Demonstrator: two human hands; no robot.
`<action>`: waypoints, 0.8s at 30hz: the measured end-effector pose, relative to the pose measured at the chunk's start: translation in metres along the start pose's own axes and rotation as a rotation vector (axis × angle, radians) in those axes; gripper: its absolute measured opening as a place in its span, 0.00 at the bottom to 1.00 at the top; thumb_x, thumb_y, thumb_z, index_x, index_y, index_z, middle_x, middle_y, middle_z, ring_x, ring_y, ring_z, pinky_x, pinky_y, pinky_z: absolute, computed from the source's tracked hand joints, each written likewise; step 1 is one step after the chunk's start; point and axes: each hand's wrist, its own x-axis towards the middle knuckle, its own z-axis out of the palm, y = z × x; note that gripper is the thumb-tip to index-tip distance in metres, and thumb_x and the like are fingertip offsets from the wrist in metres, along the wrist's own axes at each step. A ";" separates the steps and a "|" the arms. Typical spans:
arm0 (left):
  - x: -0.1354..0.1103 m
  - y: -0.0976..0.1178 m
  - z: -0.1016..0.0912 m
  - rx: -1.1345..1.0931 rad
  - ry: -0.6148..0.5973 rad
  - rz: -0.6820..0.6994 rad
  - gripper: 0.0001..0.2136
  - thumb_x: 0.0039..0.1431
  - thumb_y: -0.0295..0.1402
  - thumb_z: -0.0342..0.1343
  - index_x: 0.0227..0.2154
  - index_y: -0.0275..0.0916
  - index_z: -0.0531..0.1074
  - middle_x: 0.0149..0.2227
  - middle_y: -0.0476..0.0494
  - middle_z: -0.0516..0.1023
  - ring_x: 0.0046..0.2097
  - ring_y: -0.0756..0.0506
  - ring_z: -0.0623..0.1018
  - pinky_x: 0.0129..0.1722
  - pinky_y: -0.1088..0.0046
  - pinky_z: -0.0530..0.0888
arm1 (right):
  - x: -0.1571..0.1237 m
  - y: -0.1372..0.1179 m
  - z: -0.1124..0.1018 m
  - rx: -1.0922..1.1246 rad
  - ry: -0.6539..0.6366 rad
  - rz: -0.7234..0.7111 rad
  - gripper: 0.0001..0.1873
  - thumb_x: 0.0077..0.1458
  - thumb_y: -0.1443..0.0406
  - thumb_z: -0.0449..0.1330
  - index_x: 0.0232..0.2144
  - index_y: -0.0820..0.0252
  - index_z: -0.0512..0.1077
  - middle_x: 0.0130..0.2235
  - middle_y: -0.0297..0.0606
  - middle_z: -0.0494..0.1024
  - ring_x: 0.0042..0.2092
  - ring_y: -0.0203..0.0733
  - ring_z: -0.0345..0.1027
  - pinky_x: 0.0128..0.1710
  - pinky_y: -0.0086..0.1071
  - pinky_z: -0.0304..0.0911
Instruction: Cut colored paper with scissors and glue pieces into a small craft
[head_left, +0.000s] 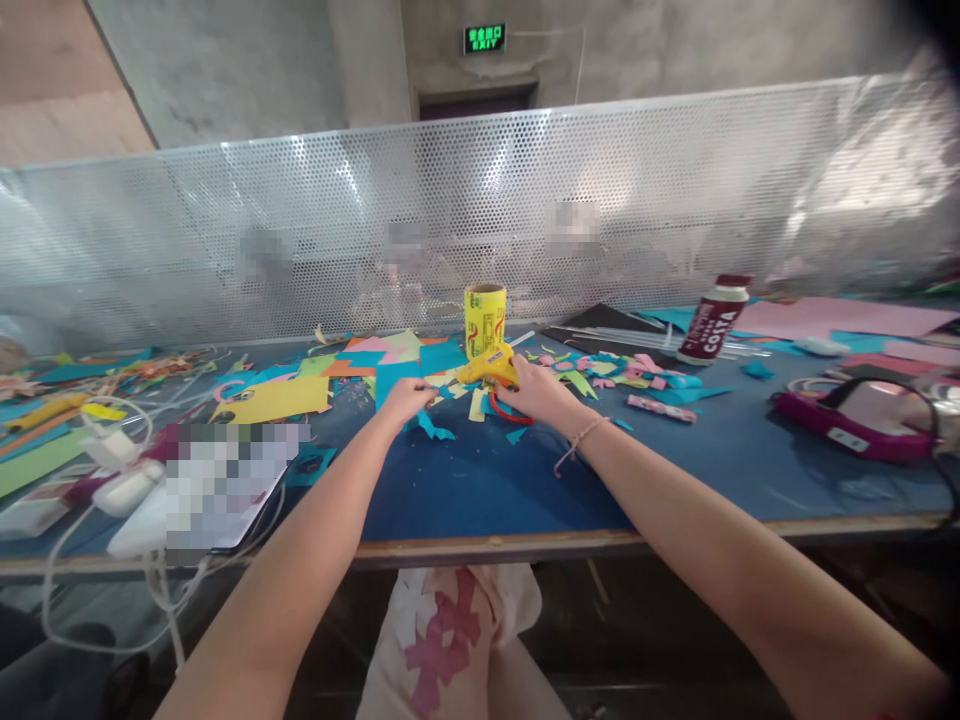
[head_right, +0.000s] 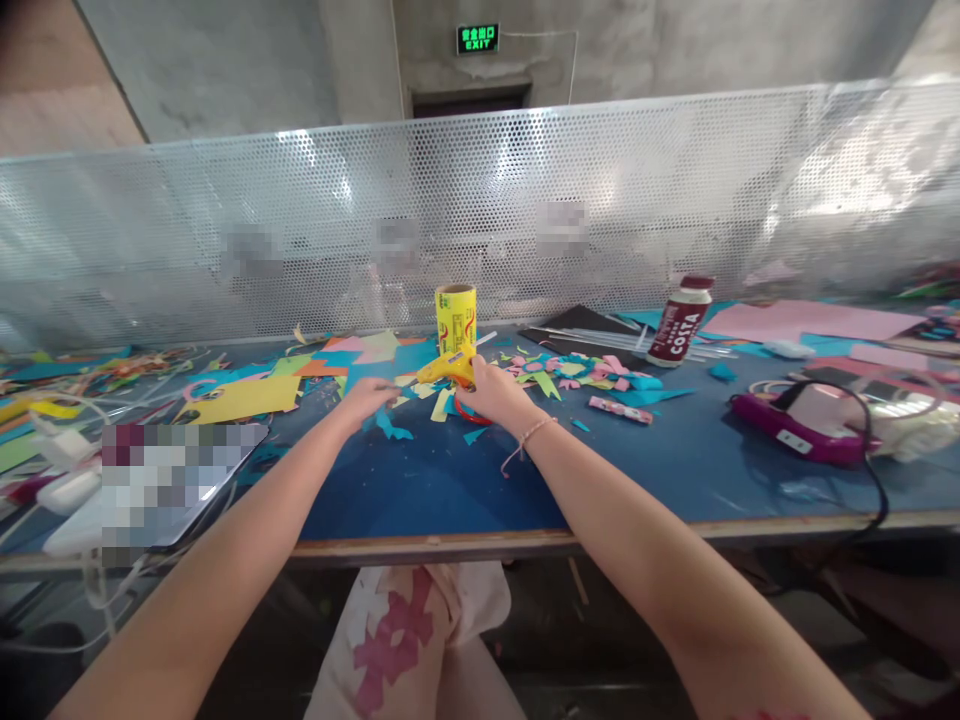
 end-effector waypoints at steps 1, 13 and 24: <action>0.000 0.000 0.000 0.010 0.002 -0.004 0.07 0.40 0.33 0.54 0.13 0.36 0.69 0.16 0.46 0.68 0.21 0.51 0.66 0.23 0.76 0.58 | -0.001 -0.001 0.000 -0.014 -0.011 -0.018 0.18 0.49 0.56 0.52 0.40 0.61 0.60 0.31 0.45 0.72 0.30 0.45 0.65 0.25 0.32 0.52; 0.000 0.001 -0.005 -0.044 0.077 -0.069 0.10 0.39 0.32 0.56 0.10 0.36 0.66 0.13 0.47 0.65 0.17 0.52 0.64 0.19 0.74 0.54 | 0.000 0.003 0.002 -0.056 -0.034 -0.076 0.15 0.50 0.57 0.51 0.39 0.60 0.61 0.30 0.41 0.71 0.29 0.42 0.65 0.25 0.31 0.52; 0.001 0.000 -0.004 0.012 0.071 -0.059 0.11 0.41 0.33 0.54 0.10 0.36 0.65 0.14 0.47 0.64 0.17 0.53 0.62 0.19 0.74 0.56 | 0.000 0.000 0.001 -0.055 -0.044 -0.059 0.12 0.51 0.58 0.50 0.37 0.59 0.60 0.29 0.40 0.71 0.29 0.41 0.64 0.25 0.31 0.51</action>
